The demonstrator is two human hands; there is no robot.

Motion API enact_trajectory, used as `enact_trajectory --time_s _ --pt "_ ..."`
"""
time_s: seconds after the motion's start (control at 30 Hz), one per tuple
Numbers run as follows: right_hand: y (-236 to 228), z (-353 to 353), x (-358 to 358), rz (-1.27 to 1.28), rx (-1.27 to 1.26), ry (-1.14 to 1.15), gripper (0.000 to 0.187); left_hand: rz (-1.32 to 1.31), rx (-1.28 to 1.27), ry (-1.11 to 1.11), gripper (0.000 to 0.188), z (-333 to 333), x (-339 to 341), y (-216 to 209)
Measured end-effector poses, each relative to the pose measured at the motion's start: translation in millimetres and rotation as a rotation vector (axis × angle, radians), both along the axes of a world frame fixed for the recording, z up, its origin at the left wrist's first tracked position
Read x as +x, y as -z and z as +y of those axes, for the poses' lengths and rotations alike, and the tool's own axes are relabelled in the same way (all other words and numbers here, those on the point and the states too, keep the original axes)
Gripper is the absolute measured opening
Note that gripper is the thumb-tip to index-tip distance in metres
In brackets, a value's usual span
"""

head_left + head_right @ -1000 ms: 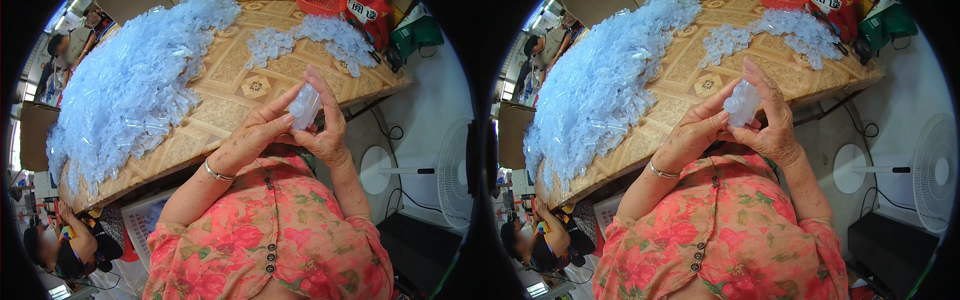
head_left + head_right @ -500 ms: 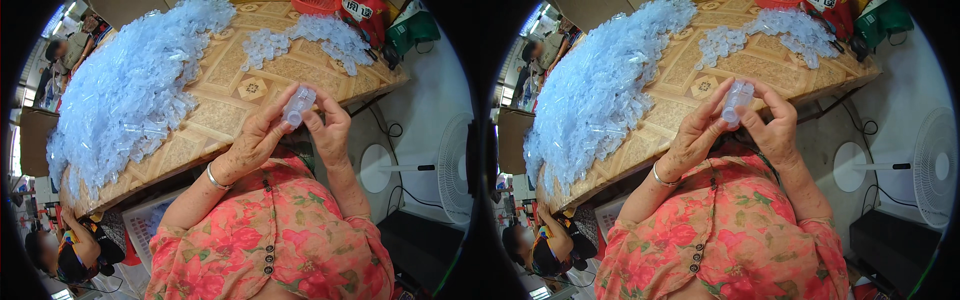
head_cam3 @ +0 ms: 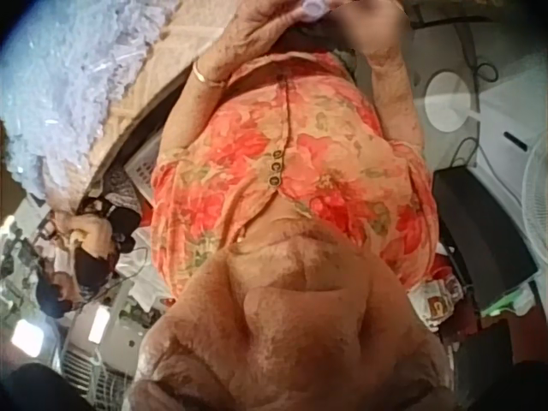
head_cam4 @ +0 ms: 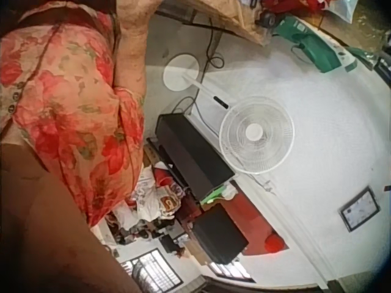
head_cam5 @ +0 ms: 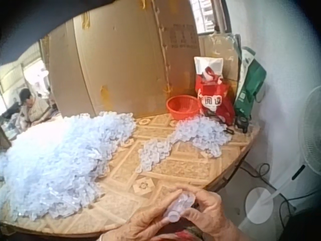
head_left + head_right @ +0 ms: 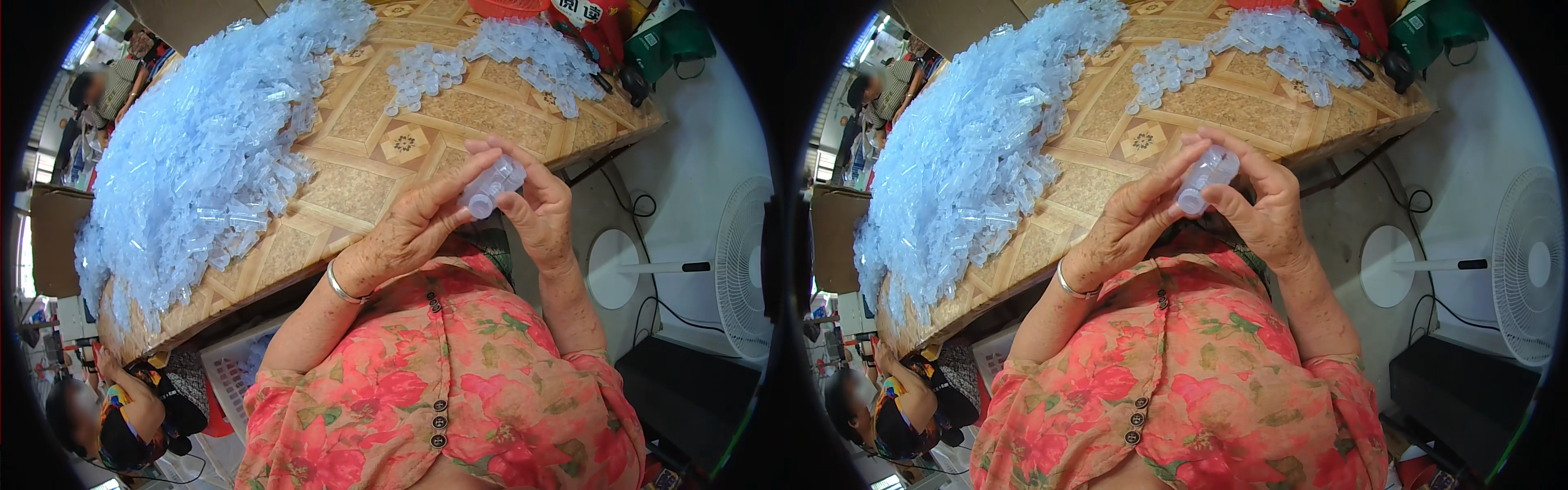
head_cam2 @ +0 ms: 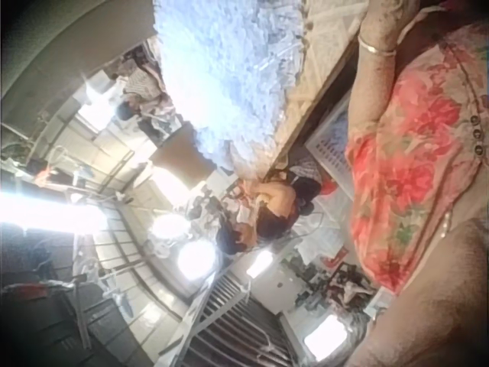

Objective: The person repeatedly picks up small translucent plastic parts from a large pile on a wooden table, snaps two pieces together, and places the assembled unit into a growing pile. The process is continuous and repetitive throughout the clip.

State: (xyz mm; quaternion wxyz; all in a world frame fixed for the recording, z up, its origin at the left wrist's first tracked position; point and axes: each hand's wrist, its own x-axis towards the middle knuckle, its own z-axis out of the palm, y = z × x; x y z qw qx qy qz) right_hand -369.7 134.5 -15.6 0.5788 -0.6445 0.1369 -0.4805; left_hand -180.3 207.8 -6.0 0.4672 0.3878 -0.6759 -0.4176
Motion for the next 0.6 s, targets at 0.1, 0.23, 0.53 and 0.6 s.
enact_trajectory --time_s 0.1,0.23,0.53,0.6 --pt "-7 1 -2 -0.067 0.121 -0.124 0.049 0.16 0.182 0.096 0.057 7 -2 -9" --pt "-5 -4 -5 0.047 0.105 -0.059 0.052 0.28 0.243 0.139 0.055 3 -3 -10" --pt "-3 1 8 0.2 -0.4 0.283 0.093 0.672 0.433 0.105 0.055 1 -11 -9" --pt "-5 3 10 0.317 -0.461 0.366 0.1 0.682 0.423 0.089 0.056 1 -11 -5"
